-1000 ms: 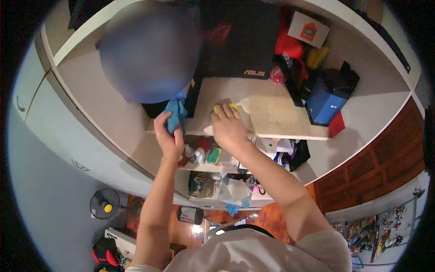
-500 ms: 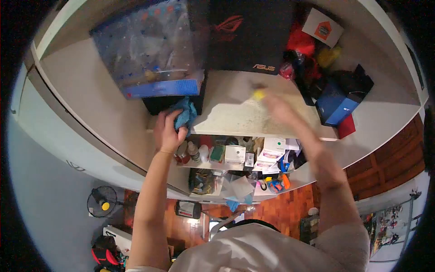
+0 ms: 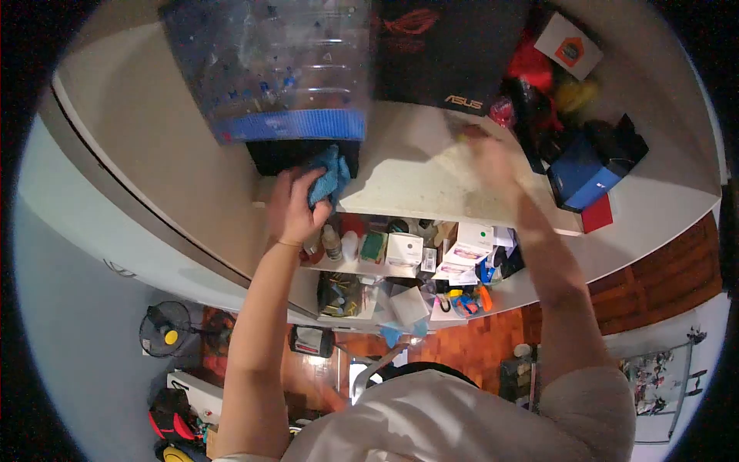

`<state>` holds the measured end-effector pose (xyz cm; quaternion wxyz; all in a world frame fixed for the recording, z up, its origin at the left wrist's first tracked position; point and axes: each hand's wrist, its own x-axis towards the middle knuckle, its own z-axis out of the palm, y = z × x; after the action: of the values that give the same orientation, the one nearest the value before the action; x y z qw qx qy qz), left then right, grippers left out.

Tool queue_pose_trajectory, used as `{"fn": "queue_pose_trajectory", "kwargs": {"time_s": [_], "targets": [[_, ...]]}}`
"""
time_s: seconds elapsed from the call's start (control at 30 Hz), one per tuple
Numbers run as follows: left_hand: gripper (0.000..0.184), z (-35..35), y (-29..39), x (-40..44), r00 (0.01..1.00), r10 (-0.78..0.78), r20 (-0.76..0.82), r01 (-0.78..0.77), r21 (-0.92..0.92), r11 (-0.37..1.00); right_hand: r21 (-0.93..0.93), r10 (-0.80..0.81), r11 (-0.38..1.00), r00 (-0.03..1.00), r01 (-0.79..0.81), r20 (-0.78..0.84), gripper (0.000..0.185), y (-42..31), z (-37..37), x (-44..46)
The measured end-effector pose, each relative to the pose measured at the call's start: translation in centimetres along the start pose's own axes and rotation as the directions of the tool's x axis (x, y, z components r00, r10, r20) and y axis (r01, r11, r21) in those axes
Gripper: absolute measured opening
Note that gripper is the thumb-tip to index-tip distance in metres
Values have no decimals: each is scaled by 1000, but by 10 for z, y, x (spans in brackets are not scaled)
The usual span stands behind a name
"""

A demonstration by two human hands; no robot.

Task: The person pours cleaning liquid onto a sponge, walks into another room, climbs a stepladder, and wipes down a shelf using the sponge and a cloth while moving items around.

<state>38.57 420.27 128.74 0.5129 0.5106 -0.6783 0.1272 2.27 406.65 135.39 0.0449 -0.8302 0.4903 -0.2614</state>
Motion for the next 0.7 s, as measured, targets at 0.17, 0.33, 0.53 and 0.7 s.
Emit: {"fn": "queue_pose_trajectory", "kwargs": {"time_s": [0.17, 0.33, 0.53, 0.7], "targets": [[47, 9, -4, -7, 998, 38, -52, -39, -13, 999, 584, -452, 711, 891, 392, -47, 25, -29, -23, -50], [47, 6, -2, 0, 998, 30, -55, -30, -2, 1000, -88, 31, 996, 996, -24, 84, 21, -13, 1, -14], [46, 5, -1, -3, 998, -54, -21, 52, -73, 996, 284, -173, 941, 982, 186, -71, 15, -47, -43, -92], [45, 2, 5, 3, 997, 10, -70, -10, 2, 1000, -330, -53, 944, 983, -7, -175, 24, -27, 22, -61]]}}
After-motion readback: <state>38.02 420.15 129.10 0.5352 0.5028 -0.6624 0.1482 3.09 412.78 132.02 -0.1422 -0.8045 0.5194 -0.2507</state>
